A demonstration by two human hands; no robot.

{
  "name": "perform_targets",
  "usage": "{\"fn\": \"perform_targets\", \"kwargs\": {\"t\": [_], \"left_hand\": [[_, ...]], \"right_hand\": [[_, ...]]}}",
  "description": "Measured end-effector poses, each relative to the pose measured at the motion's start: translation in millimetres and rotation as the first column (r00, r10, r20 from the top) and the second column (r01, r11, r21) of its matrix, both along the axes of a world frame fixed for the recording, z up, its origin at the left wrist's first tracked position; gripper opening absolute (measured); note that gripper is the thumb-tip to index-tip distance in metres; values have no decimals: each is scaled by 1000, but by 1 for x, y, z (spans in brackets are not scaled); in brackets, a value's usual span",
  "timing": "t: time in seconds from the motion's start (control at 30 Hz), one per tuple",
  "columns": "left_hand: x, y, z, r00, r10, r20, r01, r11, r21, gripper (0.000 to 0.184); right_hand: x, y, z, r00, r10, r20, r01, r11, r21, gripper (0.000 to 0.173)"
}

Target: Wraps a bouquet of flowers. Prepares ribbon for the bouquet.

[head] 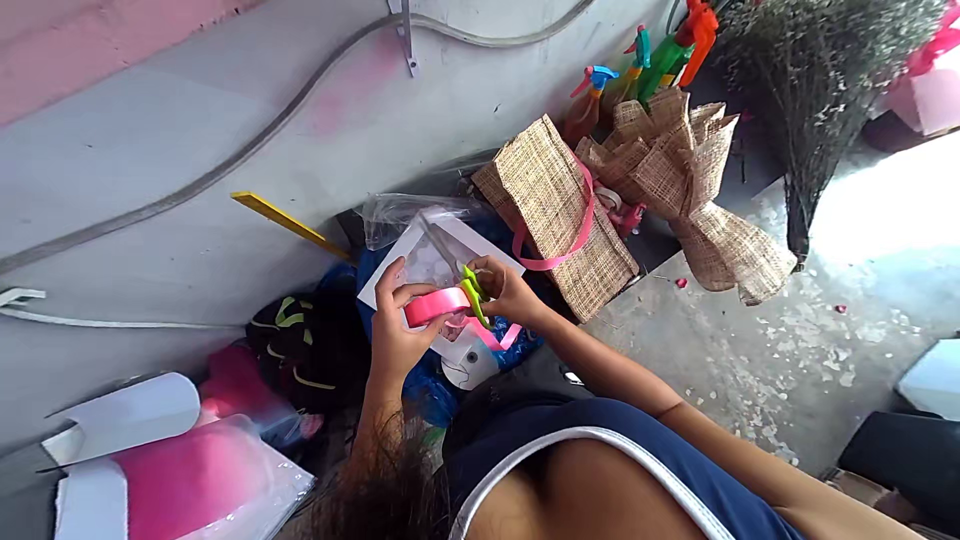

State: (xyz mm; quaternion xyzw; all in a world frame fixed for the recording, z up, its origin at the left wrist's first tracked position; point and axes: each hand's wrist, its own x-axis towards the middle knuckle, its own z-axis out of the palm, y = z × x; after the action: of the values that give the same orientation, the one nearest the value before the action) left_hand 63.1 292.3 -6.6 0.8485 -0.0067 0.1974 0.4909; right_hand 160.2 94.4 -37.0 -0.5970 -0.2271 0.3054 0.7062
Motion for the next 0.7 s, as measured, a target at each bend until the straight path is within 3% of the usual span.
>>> {"fn": "perform_targets", "kwargs": {"t": [0.13,0.23,0.33,0.4,0.47,0.53,0.57,0.63,0.7], "left_hand": [[-3,3,1,999,-23,-28,18,987,-158,105],[-11,12,-2,996,-16,-87,15,1000,-20,103],[-21,30,-7,987,67,-145,-38,980,197,100],[-30,46,-9,985,106,-138,-66,961,267,97],[-35,58,-8,985,126,-118,-91,961,261,86],[-31,68,-13,983,130,-129,-100,971,218,77],[-28,70,-26,975,147,-169,-109,971,214,76],[-29,42,-89,922,250,-296,-173,950,262,89],[-44,-4,-173,860,415,-297,-317,891,326,102]], "right_hand": [[-2,-16,-4,999,-19,-28,17,997,-72,54],[4,-55,5,996,-81,26,83,992,-91,55],[25,-139,22,943,-259,210,310,912,-267,57],[48,-236,26,833,-386,395,536,740,-406,60],[69,-356,35,683,-476,554,730,467,-499,59],[75,-462,44,538,-543,644,823,176,-540,63],[74,-501,41,491,-548,677,838,87,-538,66],[65,-490,51,468,-598,651,806,-14,-592,69],[52,-423,44,538,-594,598,756,27,-654,68]]}}
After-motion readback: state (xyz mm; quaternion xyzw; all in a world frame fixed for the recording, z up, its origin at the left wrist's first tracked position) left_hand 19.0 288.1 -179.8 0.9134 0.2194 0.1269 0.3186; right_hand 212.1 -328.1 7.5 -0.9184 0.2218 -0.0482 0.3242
